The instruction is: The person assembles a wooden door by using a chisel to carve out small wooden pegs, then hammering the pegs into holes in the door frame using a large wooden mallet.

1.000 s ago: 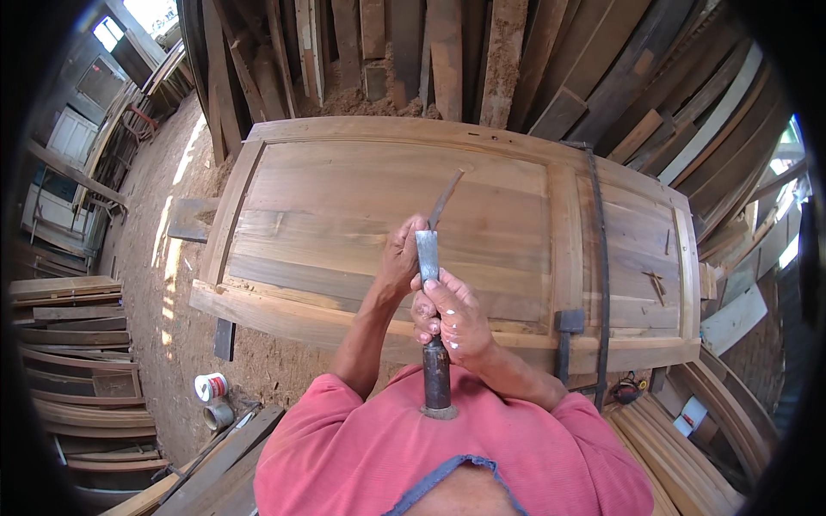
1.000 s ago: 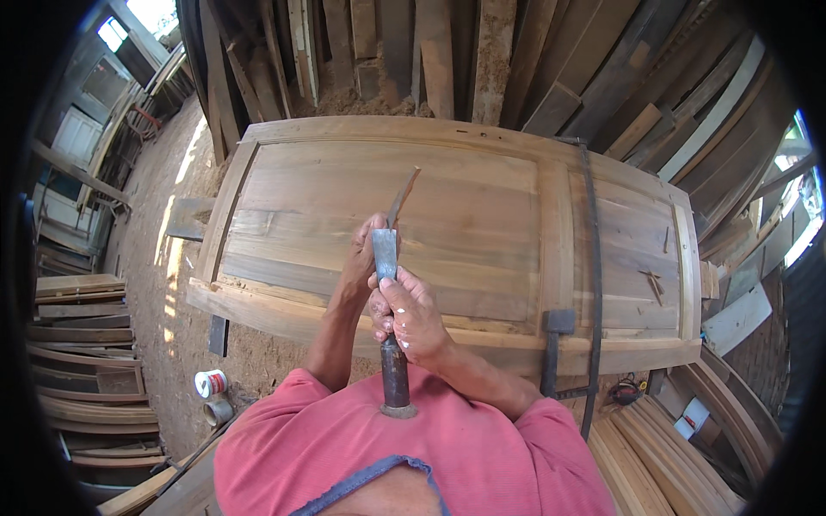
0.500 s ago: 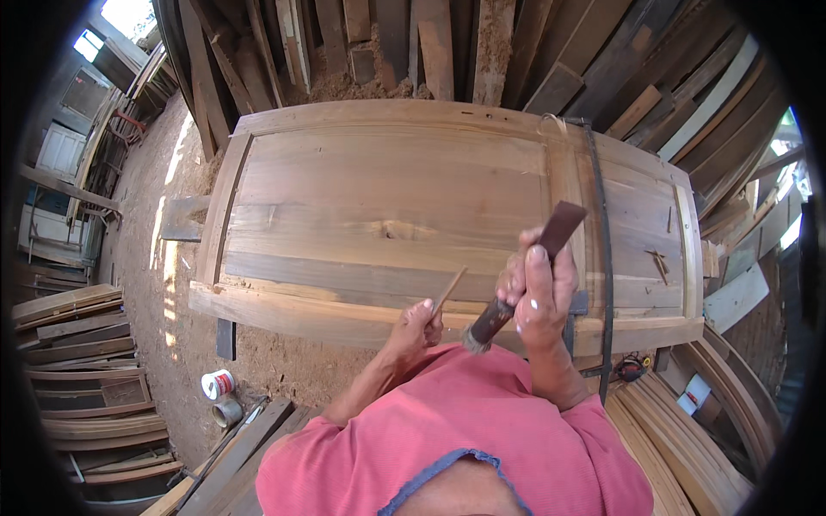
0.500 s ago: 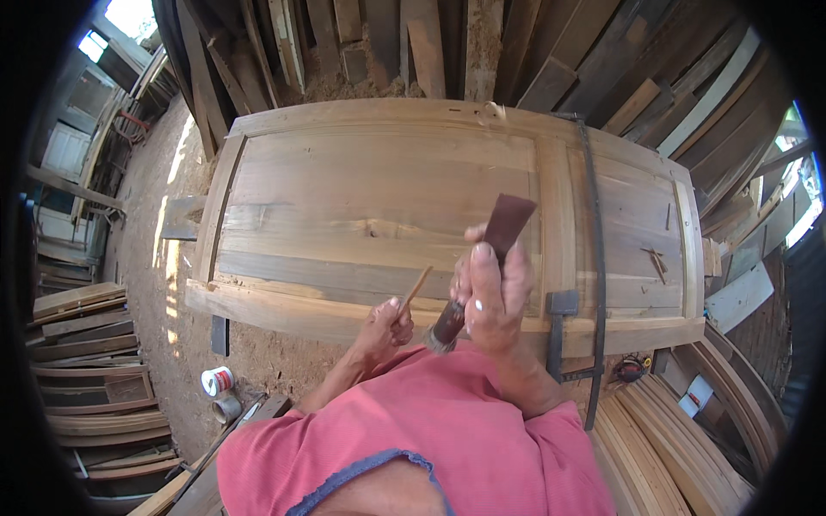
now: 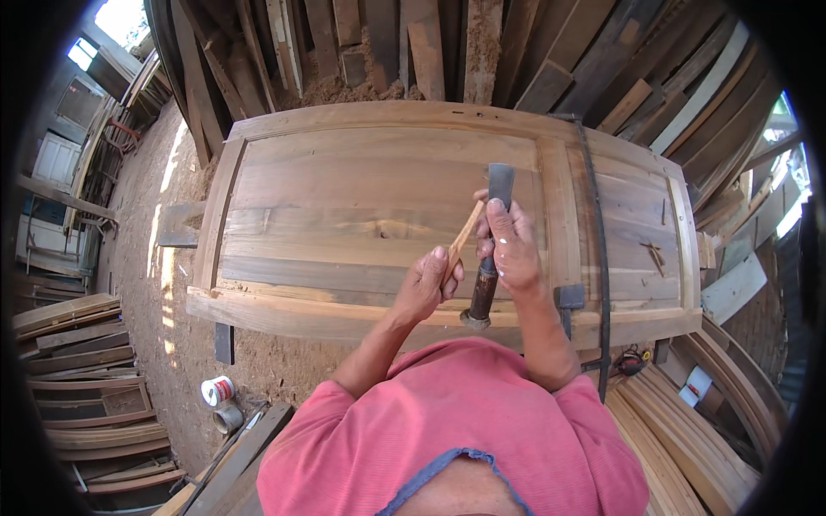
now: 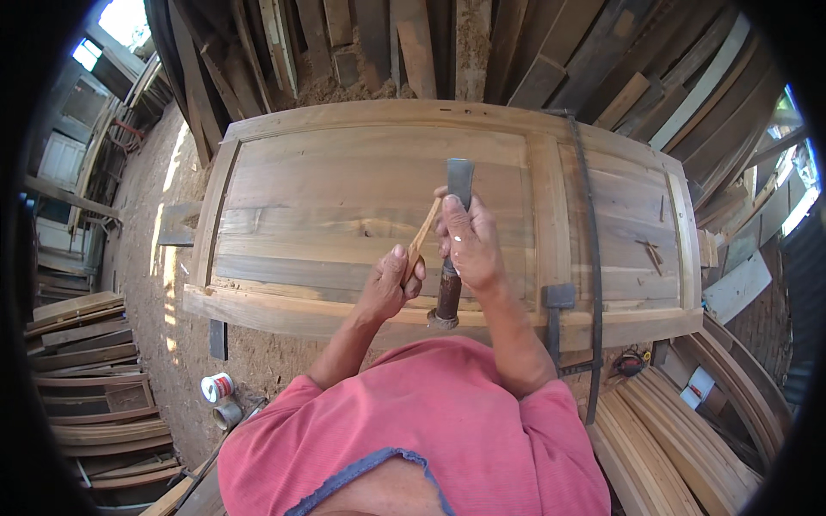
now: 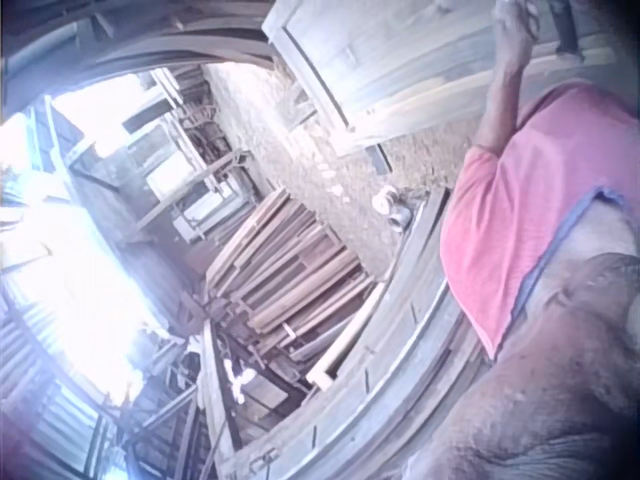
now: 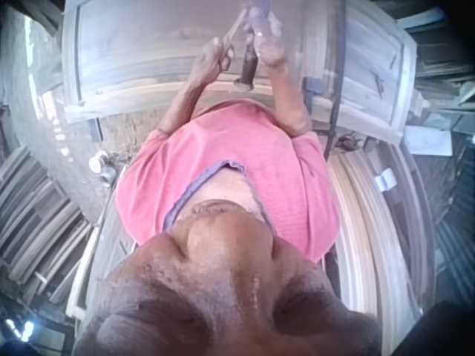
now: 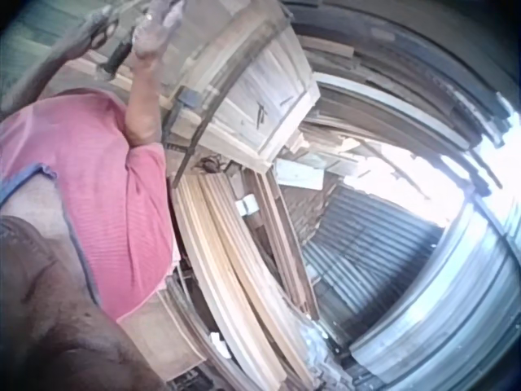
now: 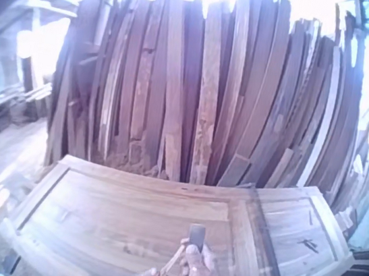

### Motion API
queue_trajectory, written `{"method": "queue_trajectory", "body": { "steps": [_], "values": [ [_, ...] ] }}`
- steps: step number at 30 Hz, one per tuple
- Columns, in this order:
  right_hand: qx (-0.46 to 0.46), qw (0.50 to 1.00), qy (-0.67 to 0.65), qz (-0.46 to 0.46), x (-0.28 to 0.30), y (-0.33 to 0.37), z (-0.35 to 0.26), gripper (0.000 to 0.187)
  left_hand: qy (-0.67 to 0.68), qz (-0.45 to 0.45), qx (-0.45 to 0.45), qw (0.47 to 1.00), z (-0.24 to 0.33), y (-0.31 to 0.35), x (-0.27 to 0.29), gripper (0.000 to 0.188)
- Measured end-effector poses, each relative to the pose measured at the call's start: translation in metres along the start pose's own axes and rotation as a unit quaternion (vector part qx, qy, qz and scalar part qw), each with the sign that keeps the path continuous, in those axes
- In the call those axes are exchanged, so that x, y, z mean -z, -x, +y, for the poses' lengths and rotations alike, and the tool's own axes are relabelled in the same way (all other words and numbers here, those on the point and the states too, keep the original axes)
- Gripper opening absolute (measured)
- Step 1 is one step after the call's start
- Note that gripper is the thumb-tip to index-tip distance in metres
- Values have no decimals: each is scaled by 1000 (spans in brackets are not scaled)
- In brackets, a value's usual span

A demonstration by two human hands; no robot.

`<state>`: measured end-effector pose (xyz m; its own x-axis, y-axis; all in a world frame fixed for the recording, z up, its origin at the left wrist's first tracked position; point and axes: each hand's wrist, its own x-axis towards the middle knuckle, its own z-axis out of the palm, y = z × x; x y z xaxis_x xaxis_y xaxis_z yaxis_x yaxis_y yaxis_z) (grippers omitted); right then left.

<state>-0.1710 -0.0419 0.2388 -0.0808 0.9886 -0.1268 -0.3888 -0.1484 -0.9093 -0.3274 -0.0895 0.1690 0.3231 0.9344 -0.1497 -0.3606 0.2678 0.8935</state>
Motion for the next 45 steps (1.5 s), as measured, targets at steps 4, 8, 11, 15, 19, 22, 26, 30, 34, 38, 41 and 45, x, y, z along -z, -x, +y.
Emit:
{"method": "queue_trajectory", "body": {
  "steps": [4, 8, 11, 15, 19, 22, 26, 30, 34, 38, 41, 45],
  "values": [
    [-6, 992, -126, 21, -9, 12, 5, 22, 55, 49, -5, 997, 18, -31, 7, 47],
    [-157, 954, -237, -92, -41, 37, 9, 17, 9, 64, -35, 997, 36, -51, 21, 45],
    [-204, 943, -231, -125, -58, 48, 17, 19, -44, 57, -66, 995, 30, -61, 38, 42],
    [-183, 957, -183, -128, -61, 58, 15, 24, -202, 87, -102, 970, 42, -35, 36, 45],
    [-172, 962, -163, -136, -61, 59, 11, 24, -297, 124, -181, 929, 45, -18, 26, 45],
    [-178, 963, -152, -133, -59, 59, 11, 23, -244, 117, -134, 953, 52, -11, 18, 42],
    [49, 987, -145, -53, -31, 71, -23, 22, -337, 16, -126, 933, 19, 32, 24, 42],
    [-7, 999, -35, -28, -9, 51, -39, 21, -69, 101, 56, 991, -6, 60, 33, 45],
    [-36, 992, 101, -64, -8, 14, -7, 24, 7, 38, 26, 999, 11, 20, 16, 43],
    [6, 985, 140, -101, -5, -4, 12, 26, 57, -46, 27, 997, 23, 7, 13, 39],
    [4, 999, 35, -24, -12, 1, 6, 24, 60, -14, -9, 998, 19, -5, 13, 35],
    [-49, 983, -178, 3, -19, 10, 11, 20, 40, 23, -29, 999, 21, -33, 25, 30]
  ]
}}
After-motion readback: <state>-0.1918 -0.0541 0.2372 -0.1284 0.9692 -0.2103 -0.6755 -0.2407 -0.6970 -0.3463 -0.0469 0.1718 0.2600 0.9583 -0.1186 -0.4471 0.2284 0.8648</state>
